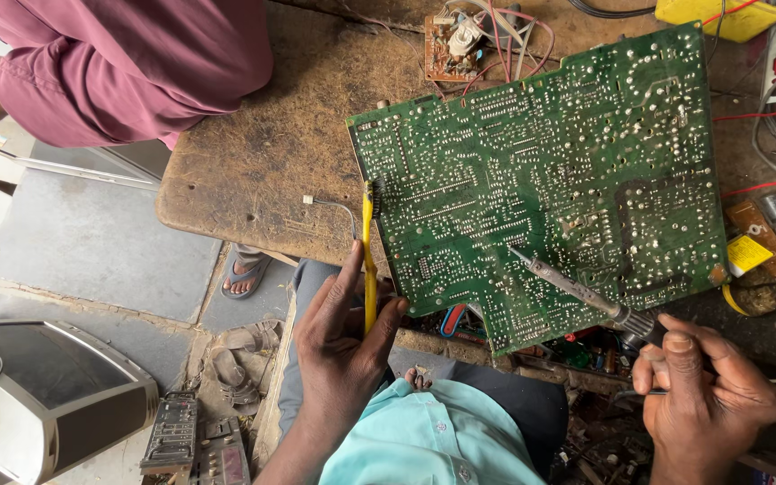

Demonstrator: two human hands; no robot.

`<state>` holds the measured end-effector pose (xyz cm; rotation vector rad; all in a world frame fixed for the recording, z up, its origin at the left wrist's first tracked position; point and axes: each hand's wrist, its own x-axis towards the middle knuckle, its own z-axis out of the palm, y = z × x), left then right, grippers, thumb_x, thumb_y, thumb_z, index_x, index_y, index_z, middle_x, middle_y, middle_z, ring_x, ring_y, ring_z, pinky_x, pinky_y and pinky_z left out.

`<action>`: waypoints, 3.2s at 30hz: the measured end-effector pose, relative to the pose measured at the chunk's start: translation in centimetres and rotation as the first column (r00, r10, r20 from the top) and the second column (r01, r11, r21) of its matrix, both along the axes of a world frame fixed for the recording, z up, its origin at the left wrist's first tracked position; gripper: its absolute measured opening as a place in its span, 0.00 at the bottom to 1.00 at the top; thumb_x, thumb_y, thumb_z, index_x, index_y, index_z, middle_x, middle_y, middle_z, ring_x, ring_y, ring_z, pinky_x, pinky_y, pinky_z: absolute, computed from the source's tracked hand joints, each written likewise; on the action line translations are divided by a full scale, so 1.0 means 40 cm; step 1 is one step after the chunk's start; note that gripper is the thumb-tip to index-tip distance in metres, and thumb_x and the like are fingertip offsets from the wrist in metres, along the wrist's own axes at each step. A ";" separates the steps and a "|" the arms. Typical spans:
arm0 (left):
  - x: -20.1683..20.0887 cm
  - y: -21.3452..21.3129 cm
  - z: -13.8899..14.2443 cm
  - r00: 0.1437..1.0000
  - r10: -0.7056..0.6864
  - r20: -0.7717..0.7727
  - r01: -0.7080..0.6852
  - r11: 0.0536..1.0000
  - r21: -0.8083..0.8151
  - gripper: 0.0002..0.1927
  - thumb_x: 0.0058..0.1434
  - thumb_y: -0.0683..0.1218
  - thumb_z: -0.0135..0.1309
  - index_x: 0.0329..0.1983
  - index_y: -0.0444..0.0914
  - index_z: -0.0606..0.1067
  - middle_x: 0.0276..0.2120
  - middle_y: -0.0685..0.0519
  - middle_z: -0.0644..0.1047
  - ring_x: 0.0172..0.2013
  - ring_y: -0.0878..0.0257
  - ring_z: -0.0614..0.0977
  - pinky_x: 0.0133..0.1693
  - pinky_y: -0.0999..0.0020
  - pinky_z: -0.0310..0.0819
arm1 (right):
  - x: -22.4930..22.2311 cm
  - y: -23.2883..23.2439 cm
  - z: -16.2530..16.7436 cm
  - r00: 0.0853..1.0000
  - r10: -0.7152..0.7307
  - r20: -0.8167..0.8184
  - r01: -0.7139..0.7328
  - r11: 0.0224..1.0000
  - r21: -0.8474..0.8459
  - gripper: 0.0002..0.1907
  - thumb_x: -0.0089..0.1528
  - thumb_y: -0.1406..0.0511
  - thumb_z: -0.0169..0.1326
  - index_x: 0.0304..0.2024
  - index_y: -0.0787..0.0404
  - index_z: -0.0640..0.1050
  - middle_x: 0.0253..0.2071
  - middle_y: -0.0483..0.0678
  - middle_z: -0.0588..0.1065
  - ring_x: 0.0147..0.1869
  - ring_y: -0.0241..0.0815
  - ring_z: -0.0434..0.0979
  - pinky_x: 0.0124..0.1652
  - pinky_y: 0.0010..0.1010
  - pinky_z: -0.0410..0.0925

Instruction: The person scrubs a large green circuit board with a toothbrush while holding a soldering iron, then sets the board aside and works on a round light fixture, unwinding its red wire and manipulating the internal wiring by hand before picking up a screwdriver to work on the fixture's components.

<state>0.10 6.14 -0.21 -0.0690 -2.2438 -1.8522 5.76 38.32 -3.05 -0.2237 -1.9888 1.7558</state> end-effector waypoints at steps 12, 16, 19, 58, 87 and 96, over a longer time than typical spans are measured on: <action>-0.003 0.008 -0.013 0.999 0.018 0.040 -0.021 0.997 0.077 0.37 0.59 0.33 0.62 0.72 0.34 0.65 0.44 0.50 0.81 0.42 0.69 0.84 0.45 0.73 0.86 | -0.039 0.020 0.095 0.996 -0.028 0.080 0.013 0.984 0.179 0.07 0.71 0.76 0.58 0.50 0.76 0.78 0.32 0.53 0.75 0.26 0.34 0.71 0.28 0.21 0.65; -0.001 0.009 -0.018 0.999 0.023 0.034 -0.026 0.997 0.077 0.37 0.59 0.33 0.63 0.72 0.34 0.65 0.44 0.50 0.81 0.42 0.69 0.84 0.44 0.73 0.85 | -0.059 0.057 0.122 0.994 0.007 0.107 -0.049 0.917 0.395 0.09 0.70 0.75 0.59 0.52 0.75 0.78 0.31 0.54 0.75 0.26 0.34 0.72 0.28 0.21 0.66; -0.003 0.009 -0.021 0.999 0.029 0.035 -0.031 0.997 0.066 0.37 0.59 0.34 0.64 0.72 0.35 0.65 0.43 0.50 0.82 0.42 0.69 0.84 0.45 0.73 0.85 | -0.071 0.069 0.127 0.982 -0.019 0.189 -0.049 0.937 0.347 0.07 0.71 0.74 0.58 0.51 0.73 0.79 0.30 0.54 0.75 0.24 0.34 0.71 0.28 0.21 0.65; 0.035 0.073 0.051 0.979 -0.171 -0.108 0.111 0.901 -0.419 0.31 0.65 0.40 0.61 0.71 0.36 0.67 0.30 0.48 0.78 0.25 0.57 0.80 0.26 0.61 0.75 | -0.103 0.049 0.147 0.995 0.034 0.090 -0.069 0.910 0.409 0.07 0.68 0.75 0.59 0.49 0.73 0.79 0.35 0.53 0.76 0.30 0.34 0.75 0.30 0.20 0.68; 0.027 0.114 0.062 0.967 -0.254 -0.012 0.217 0.850 -0.480 0.33 0.66 0.43 0.58 0.74 0.37 0.63 0.27 0.48 0.77 0.20 0.56 0.79 0.20 0.58 0.72 | -0.076 0.026 0.152 0.987 -0.033 0.156 -0.004 0.973 0.229 0.07 0.70 0.73 0.60 0.50 0.71 0.80 0.32 0.53 0.75 0.25 0.33 0.70 0.27 0.22 0.64; 0.026 0.095 0.038 0.981 -0.190 -0.027 0.152 0.856 -0.494 0.33 0.65 0.43 0.59 0.73 0.40 0.64 0.25 0.49 0.76 0.20 0.54 0.78 0.20 0.57 0.70 | -0.065 0.012 0.119 0.990 -0.056 0.131 0.046 0.996 0.076 0.06 0.70 0.73 0.60 0.49 0.72 0.80 0.31 0.52 0.75 0.26 0.32 0.70 0.28 0.22 0.64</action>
